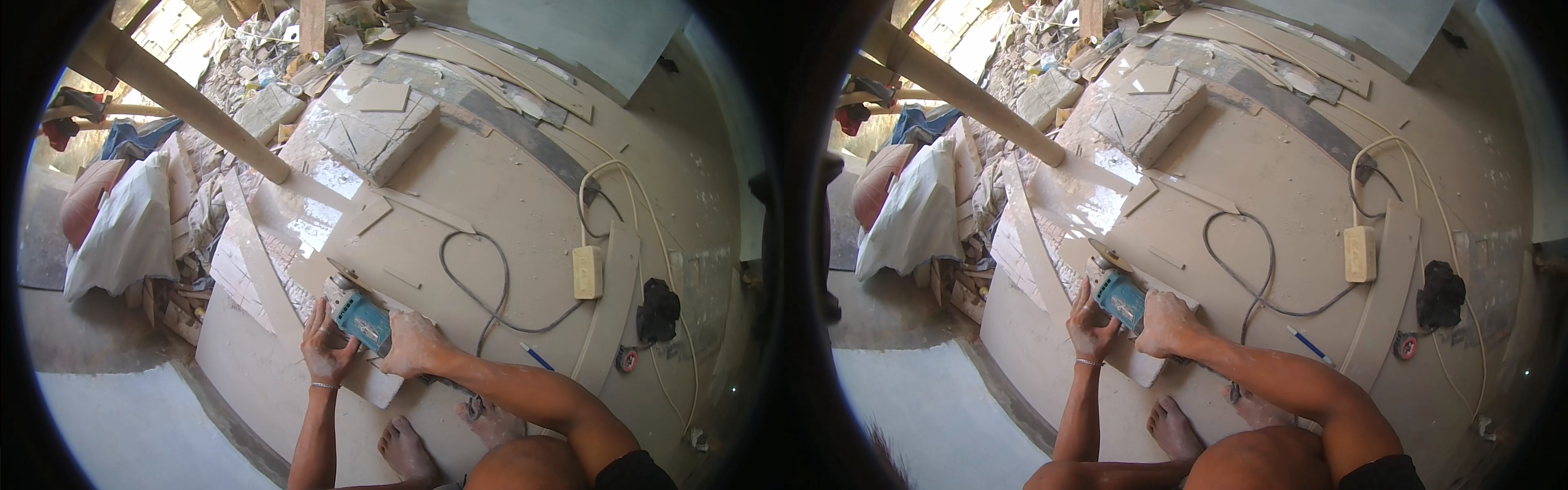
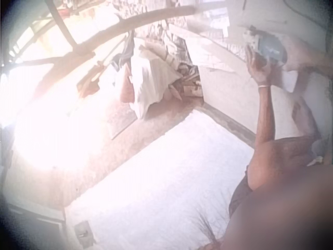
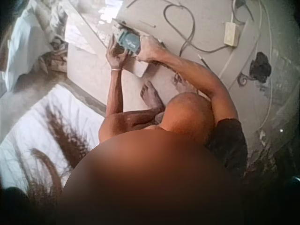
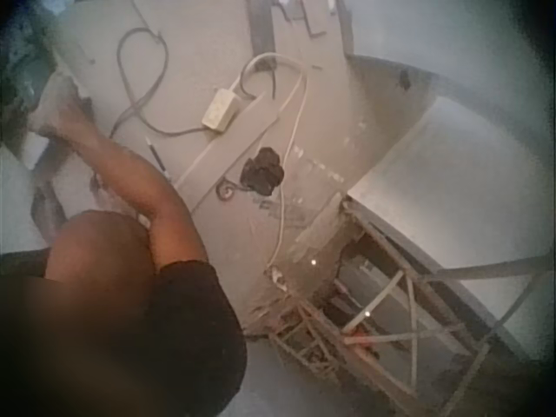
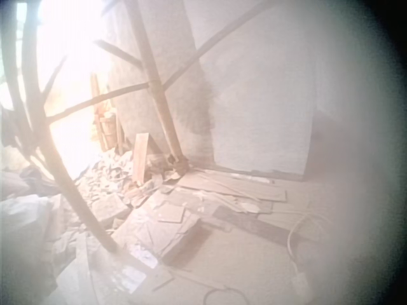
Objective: The person uses an angle grinder to cut small rectangular tiles on the floor. They measure and mark the tiles with a tape measure and pen, then cut along the marked lines. The person handles the tiles and tools directly with their hands.
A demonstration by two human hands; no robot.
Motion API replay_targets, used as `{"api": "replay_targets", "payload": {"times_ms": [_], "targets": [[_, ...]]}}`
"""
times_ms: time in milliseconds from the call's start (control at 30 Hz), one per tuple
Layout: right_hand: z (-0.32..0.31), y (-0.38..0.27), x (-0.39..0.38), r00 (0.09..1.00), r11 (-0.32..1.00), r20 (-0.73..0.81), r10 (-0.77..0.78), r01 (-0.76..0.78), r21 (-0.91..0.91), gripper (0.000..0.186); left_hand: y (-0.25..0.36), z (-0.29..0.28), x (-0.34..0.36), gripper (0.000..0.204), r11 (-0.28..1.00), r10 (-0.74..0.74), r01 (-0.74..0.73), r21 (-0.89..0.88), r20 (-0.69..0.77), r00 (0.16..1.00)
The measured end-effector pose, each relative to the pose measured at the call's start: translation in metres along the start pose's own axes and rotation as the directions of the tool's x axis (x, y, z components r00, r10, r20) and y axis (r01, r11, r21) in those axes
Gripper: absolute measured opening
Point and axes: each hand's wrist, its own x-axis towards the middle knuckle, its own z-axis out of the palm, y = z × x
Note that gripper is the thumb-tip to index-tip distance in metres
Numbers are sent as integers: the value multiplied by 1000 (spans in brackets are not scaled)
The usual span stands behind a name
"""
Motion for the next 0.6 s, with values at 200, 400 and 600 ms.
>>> {"api": "replay_targets", "payload": {"times_ms": [200, 400, 600], "targets": [[-2, 1, -7, 1000, 1000, -23, 3, -3, 3, 63, -2, 0, -1, 83, 1000, -5, 5, 9, 11, 1000], [-1, 4, -10, 1000, 1000, -12, 13, -13, 14, 58, 0, -2, 0, 84, 1000, 9, -9, 18, 13, 1000], [5, 12, -8, 999, 999, -24, -22, 21, -35, 68, 3, -2, 1, 83, 1000, -9, 9, 19, 12, 1000]]}}
